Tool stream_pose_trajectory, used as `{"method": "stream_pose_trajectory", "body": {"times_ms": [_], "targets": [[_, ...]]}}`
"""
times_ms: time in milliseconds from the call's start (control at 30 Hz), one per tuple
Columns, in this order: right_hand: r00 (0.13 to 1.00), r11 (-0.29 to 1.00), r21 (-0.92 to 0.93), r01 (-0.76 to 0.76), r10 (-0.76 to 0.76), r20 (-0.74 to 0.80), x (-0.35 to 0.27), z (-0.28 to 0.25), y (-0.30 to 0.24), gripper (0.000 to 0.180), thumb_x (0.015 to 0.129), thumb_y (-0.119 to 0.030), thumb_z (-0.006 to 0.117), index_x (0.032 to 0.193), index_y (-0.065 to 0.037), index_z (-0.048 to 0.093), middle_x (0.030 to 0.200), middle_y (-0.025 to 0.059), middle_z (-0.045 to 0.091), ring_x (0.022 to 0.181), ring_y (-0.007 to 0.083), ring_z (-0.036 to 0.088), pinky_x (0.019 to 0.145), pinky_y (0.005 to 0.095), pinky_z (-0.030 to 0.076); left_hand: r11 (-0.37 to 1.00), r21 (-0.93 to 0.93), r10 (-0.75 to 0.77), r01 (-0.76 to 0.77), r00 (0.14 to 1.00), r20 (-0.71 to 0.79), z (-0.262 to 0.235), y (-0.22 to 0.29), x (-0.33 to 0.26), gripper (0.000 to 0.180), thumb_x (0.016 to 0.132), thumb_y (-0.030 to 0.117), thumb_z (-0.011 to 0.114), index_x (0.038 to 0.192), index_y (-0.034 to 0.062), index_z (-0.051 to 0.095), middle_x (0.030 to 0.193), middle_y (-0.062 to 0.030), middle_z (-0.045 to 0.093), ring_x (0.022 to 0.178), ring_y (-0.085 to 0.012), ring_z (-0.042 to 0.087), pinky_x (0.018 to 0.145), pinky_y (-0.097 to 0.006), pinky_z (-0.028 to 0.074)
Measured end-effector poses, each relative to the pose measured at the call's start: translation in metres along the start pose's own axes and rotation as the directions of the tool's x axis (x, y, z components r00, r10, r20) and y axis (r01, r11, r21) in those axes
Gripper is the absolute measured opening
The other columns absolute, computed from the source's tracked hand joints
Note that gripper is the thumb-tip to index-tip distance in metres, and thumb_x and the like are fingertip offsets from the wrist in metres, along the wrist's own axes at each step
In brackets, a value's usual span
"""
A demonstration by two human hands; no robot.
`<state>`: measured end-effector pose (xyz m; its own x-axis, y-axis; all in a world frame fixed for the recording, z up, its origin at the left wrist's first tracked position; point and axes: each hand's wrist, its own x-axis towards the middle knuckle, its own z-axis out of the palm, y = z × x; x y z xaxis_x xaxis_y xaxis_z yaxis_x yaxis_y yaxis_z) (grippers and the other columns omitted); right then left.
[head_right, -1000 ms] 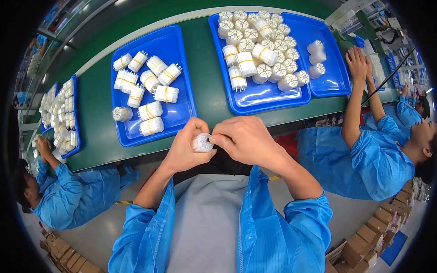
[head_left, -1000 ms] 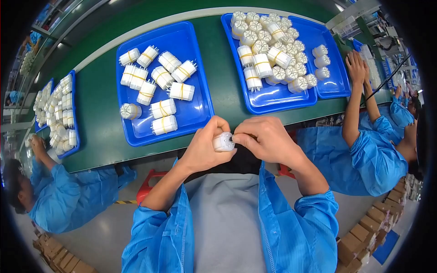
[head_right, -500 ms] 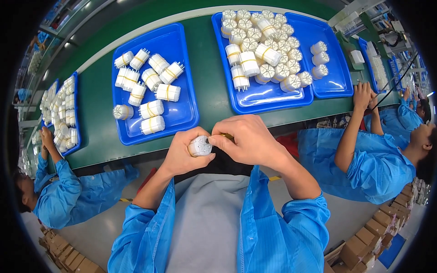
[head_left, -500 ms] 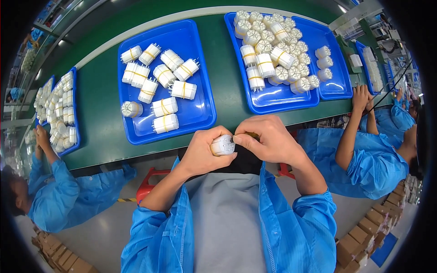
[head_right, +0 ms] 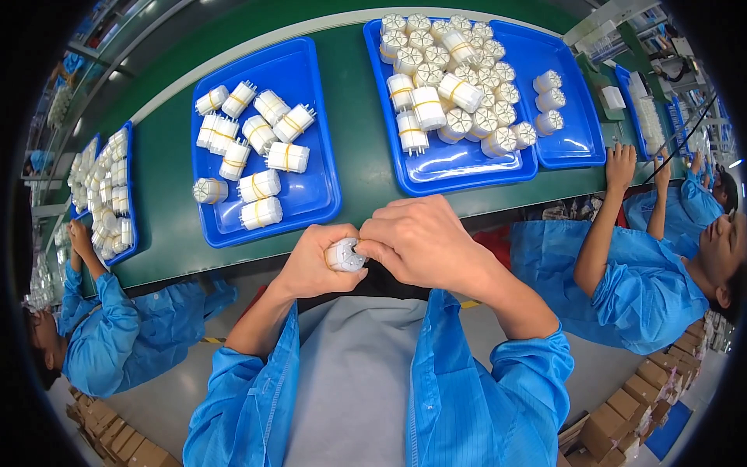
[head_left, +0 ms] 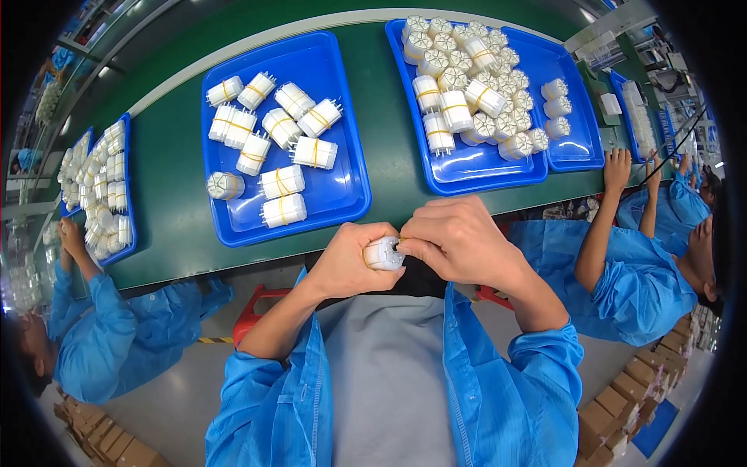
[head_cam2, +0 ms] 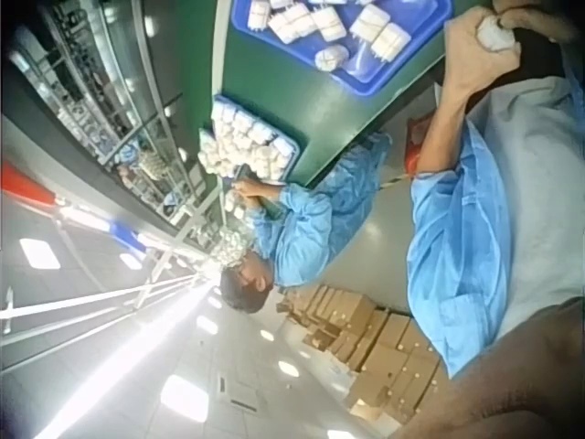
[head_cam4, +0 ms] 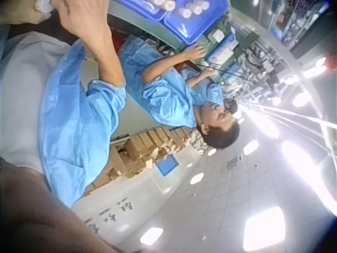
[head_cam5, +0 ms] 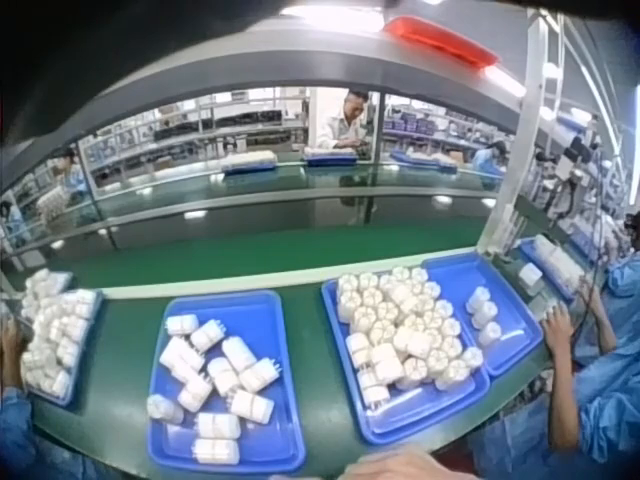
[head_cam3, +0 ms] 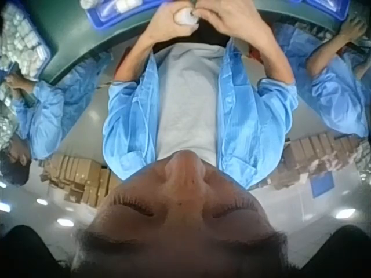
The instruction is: The person assembles small cylindrical plastic components using a handheld tool.
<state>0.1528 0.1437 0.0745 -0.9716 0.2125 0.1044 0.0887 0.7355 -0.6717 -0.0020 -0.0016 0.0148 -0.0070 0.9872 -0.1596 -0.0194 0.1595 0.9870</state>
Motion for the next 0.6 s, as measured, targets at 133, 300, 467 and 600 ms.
{"method": "stream_pose_trajectory", "body": {"times_ms": [133,300,467,600], "targets": [[1.000,0.995,-0.100,0.013,-0.014,-0.007,-0.002,0.002,-0.005,0.014,0.082,-0.017,0.073,0.077,-0.006,0.066,0.069,0.0082,0.061,0.067,0.0294,0.061,0.056,0.0417,0.044,0.997,-0.030,-0.076,0.075,0.997,-0.013,0.002,-0.002,0.001,0.022,0.073,0.010,0.076,0.088,0.0003,0.065,0.074,-0.0025,0.062,0.065,-0.0066,0.054,0.058,-0.026,0.047],[0.999,0.975,-0.221,0.001,-0.011,-0.043,-0.005,0.008,0.001,0.012,0.081,-0.014,0.073,0.079,-0.004,0.066,0.070,0.0090,0.060,0.064,0.0287,0.058,0.055,0.0397,0.043,0.990,-0.054,-0.135,0.133,0.990,-0.028,0.002,0.002,0.006,0.025,0.074,0.008,0.075,0.095,0.0038,0.061,0.083,-0.0005,0.059,0.076,-0.0060,0.054,0.065,-0.025,0.045],[0.869,0.922,0.294,-0.250,0.348,-0.351,-0.018,0.016,0.010,0.016,0.084,-0.017,0.075,0.087,-0.003,0.068,0.071,0.0086,0.064,0.058,0.0183,0.058,0.055,0.0313,0.046,0.876,0.462,0.297,-0.139,0.910,-0.290,-0.014,0.026,0.001,0.035,0.075,0.007,0.073,0.107,0.0026,0.060,0.103,-0.0116,0.060,0.092,-0.0255,0.059,0.083,-0.036,0.047],[0.634,0.830,0.378,-0.411,0.558,-0.536,-0.021,0.015,0.036,0.027,0.078,-0.018,0.081,0.094,-0.003,0.066,0.061,0.0039,0.056,0.055,0.0079,0.050,0.051,0.0285,0.041,0.556,0.828,0.425,0.076,0.830,-0.362,-0.034,0.023,0.004,0.047,0.071,0.009,0.077,0.115,0.0044,0.060,0.120,-0.0157,0.057,0.115,-0.0353,0.050,0.100,-0.044,0.036]]}}
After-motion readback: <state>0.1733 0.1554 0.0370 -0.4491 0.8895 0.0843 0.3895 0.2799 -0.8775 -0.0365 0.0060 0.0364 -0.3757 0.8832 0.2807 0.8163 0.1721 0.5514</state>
